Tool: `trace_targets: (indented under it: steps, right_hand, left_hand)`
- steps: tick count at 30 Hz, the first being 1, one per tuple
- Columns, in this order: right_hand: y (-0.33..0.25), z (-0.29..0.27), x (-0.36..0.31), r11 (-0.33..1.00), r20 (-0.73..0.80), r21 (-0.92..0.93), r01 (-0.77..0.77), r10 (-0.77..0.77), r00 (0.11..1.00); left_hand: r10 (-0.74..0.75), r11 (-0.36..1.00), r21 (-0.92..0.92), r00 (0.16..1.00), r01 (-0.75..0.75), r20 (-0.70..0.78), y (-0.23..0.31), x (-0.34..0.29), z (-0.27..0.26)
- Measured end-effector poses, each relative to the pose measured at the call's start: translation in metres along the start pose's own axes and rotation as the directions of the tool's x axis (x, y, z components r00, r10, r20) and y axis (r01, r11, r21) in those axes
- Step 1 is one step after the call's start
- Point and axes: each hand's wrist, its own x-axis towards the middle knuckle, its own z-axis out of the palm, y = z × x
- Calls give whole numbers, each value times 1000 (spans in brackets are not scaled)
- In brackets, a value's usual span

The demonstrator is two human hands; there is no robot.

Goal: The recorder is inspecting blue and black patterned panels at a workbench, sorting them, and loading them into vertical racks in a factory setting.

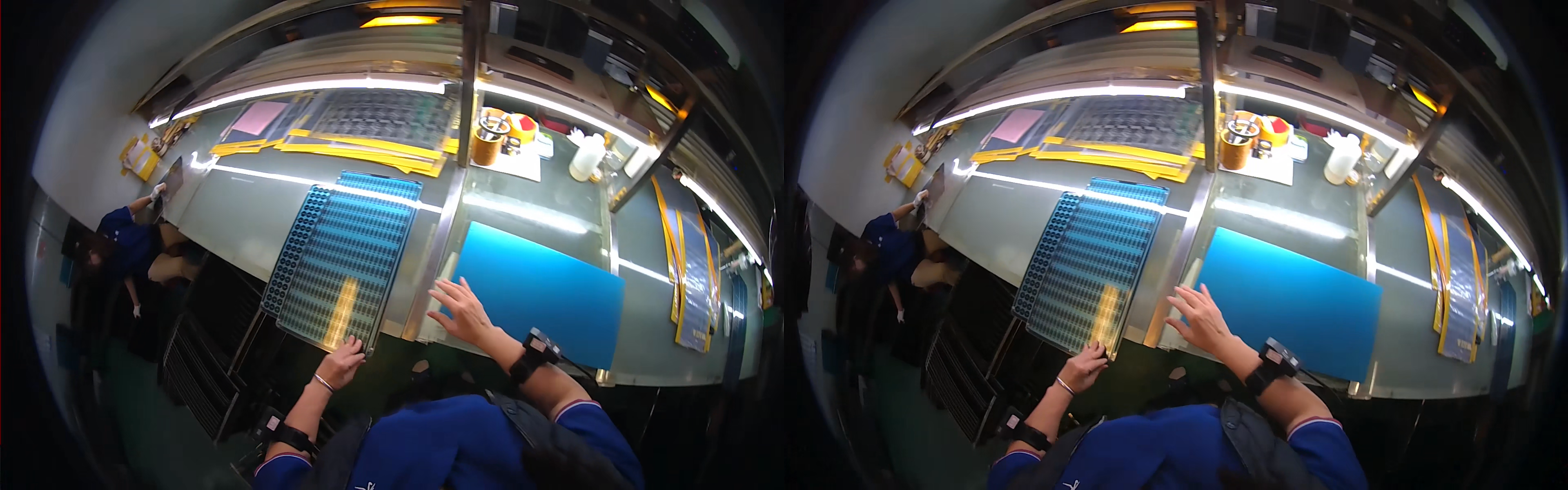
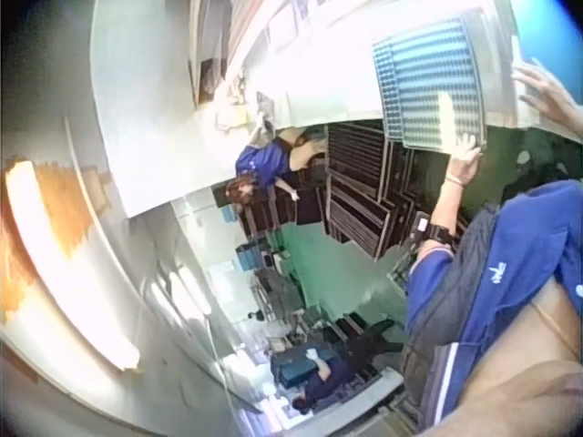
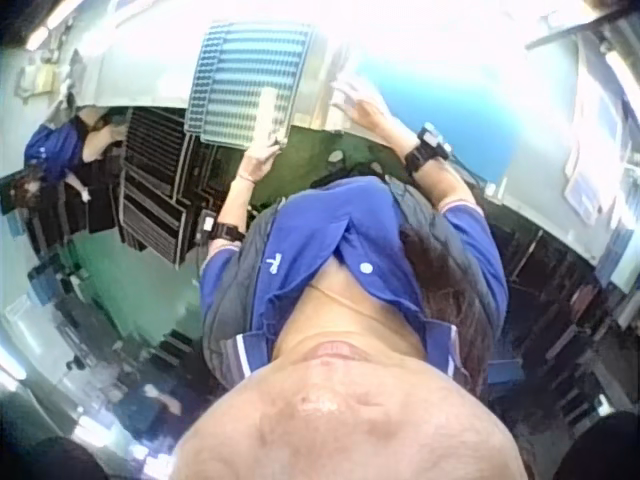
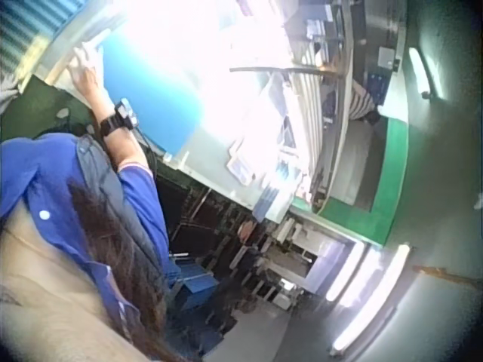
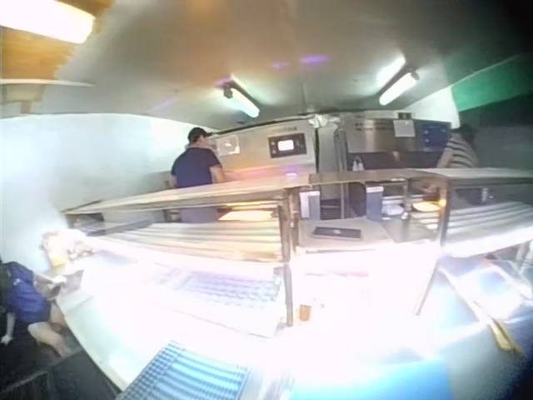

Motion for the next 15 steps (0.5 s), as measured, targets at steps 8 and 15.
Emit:
trace_targets:
  steps: [8,15]
  right_hand:
    - [-1,64,131,914,446,-22,404,-353,823]
    - [5,83,145,886,614,-53,461,-335,714]
  left_hand:
    - [-60,998,2,958,64,-280,7,-12,23]
    - [-328,941,-119,763,318,-557,3,5,-9]
